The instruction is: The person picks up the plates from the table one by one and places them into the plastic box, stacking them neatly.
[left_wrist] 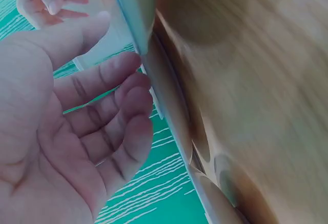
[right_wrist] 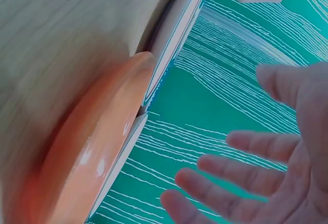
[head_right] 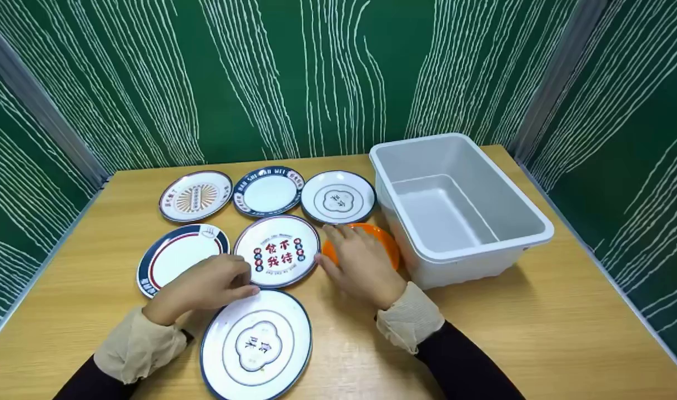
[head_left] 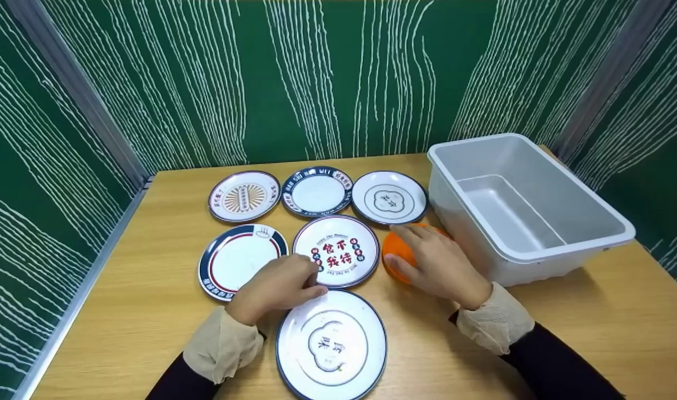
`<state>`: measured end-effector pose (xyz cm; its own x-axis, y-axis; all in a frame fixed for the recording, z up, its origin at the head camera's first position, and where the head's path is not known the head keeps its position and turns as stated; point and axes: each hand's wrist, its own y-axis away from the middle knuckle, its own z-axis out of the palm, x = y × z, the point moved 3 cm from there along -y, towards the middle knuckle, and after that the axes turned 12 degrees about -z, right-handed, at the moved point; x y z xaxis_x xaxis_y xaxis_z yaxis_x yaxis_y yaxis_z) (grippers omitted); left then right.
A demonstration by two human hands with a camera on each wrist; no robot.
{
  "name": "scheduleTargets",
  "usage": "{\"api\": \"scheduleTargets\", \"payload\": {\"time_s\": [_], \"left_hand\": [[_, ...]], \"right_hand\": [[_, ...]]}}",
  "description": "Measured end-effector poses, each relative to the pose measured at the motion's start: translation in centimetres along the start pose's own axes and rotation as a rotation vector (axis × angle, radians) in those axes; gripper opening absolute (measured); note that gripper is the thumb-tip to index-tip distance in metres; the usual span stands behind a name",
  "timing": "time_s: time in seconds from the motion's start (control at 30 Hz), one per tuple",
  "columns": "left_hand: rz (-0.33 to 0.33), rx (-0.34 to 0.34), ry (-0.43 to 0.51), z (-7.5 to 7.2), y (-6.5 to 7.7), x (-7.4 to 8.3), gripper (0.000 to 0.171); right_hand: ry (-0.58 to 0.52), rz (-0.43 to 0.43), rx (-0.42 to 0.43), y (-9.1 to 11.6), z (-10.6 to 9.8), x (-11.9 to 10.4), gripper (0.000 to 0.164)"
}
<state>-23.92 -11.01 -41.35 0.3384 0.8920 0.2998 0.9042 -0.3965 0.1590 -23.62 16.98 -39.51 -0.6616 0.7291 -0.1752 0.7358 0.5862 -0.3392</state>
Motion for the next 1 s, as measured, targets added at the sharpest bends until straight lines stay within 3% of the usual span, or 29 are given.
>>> {"api": "scheduleTargets", "payload": {"time_s": [0.2,0.33,0.5,0.63,0.83,1.0], "left_hand": [[-0.103,-0.092,0.029,0.1,0.1,-0.5,0.028],[-0.113,-0.169,0.04,0.4,0.1,-0.7,0.026],[-0.052,-0.226,0.056,0.5,-0.1,-0.8,0.016],[0.028,-0.219,0.098,0.3,-0.1,-1.2,0.01],[0.104,-0.231,0.303,-0.1,-0.2,-1.7,0.005],[0.113,-0.267,0.53,-0.4,-0.1,-1.8,0.008]], "right_hand": [[-0.065,0.099,0.084,0.0,-0.2,0.4,0.054],[-0.15,0.171,0.077,-0.2,-0.1,0.6,0.053],[-0.223,0.217,0.043,-0.3,-0.1,0.5,0.054],[-0.275,0.222,0.033,-0.4,-0.1,0.4,0.05],[-0.444,0.268,0.0,-0.4,0.0,0.4,0.039],[-0.786,0.385,-0.056,0.0,0.5,0.1,0.041]]}}
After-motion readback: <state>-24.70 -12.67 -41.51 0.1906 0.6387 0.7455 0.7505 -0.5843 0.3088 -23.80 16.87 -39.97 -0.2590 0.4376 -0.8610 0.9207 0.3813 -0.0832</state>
